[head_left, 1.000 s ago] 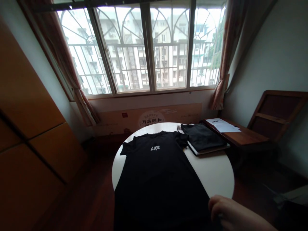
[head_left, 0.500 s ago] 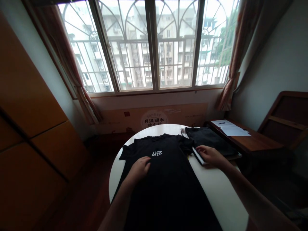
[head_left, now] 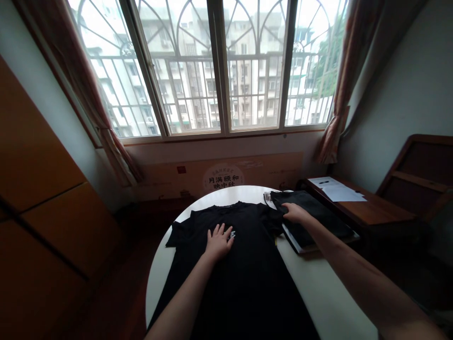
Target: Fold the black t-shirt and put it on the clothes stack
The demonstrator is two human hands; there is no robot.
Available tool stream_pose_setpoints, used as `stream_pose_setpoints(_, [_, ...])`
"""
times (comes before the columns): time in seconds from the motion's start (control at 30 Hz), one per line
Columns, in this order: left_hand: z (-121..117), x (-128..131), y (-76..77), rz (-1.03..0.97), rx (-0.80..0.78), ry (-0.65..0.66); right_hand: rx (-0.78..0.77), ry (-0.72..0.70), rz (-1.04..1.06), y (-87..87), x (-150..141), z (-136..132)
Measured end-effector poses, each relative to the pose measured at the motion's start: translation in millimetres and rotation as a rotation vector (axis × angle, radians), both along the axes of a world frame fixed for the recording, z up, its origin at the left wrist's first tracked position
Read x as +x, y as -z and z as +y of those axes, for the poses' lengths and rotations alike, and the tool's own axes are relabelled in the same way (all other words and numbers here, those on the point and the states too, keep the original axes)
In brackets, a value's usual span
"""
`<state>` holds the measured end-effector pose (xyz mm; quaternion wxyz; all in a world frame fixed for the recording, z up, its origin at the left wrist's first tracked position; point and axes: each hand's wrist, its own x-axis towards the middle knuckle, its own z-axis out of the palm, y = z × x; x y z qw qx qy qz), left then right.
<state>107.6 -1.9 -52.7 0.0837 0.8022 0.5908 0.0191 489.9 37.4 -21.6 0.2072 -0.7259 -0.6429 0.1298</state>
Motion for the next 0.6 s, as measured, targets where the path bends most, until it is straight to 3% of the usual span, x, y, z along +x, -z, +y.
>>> stream_pose_setpoints(0.13, [4, 1, -0.1, 0.004, -0.053, 0.007, -0.067, -0.017, -0.048, 2.2, -9, 14])
stream_pose_setpoints(0.27, [19, -17, -16.0, -0.077, 0.013, 0.02, -0.135, 0.046, -0.097, 2.6, -21, 23])
stream_pose_setpoints(0.37, [41, -57, -39.6, -0.109, 0.162, -0.126, -0.154, 0.081, -0.1, 5.1, -25, 27])
stream_pose_setpoints(0.47, [64, -113, -61.1, -0.109, 0.225, -0.385, -0.147, 0.073, -0.045, 8.6, -24, 29])
stream_pose_setpoints(0.6, [80, -178, -69.1, -0.163, 0.161, -0.64, -0.061, 0.055, 0.111, 10.5, -19, 34])
